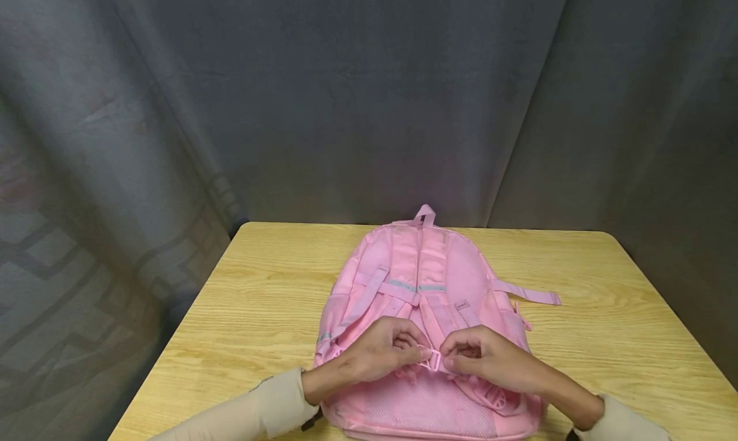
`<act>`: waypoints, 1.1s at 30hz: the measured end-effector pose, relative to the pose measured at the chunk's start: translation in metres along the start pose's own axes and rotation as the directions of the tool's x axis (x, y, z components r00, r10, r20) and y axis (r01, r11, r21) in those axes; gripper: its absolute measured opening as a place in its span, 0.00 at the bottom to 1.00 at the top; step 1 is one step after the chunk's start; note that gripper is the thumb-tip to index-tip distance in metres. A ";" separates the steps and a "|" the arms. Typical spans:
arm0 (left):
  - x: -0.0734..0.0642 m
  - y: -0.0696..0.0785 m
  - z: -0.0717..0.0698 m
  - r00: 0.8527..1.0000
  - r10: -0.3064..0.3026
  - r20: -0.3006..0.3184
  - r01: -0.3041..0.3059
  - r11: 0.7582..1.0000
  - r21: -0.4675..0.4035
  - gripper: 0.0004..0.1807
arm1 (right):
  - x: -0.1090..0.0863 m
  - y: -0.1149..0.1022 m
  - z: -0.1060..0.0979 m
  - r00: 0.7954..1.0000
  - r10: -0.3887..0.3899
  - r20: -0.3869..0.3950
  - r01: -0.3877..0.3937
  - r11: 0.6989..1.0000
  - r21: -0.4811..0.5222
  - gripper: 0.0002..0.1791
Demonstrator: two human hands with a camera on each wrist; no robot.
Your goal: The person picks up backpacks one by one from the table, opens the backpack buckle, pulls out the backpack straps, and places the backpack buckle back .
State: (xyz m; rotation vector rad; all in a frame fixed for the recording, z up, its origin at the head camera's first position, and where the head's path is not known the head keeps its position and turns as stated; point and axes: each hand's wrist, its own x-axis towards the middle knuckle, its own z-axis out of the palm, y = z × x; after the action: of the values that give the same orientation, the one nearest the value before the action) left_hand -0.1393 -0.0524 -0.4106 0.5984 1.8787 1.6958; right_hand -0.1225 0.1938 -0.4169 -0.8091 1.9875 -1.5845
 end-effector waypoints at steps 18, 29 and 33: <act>-0.001 -0.003 0.001 1.000 -0.002 0.030 0.004 0.997 -0.074 0.04 | 0.006 0.001 0.006 0.999 -0.046 0.009 0.045 0.997 0.067 0.08; 0.000 -0.004 0.001 1.000 -0.009 0.017 0.010 0.997 -0.073 0.04 | 0.002 -0.003 0.002 1.000 0.007 0.025 -0.010 0.994 0.106 0.10; 0.000 -0.003 0.002 1.000 -0.016 0.016 0.017 0.997 -0.076 0.05 | -0.001 -0.002 -0.001 1.000 0.019 0.018 -0.021 0.995 0.096 0.10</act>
State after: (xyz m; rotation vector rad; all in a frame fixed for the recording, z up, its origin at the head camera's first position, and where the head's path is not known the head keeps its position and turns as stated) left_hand -0.1384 -0.0513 -0.4138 0.5626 1.7956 1.7388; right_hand -0.1222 0.1943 -0.4145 -0.7605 1.8855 -1.6430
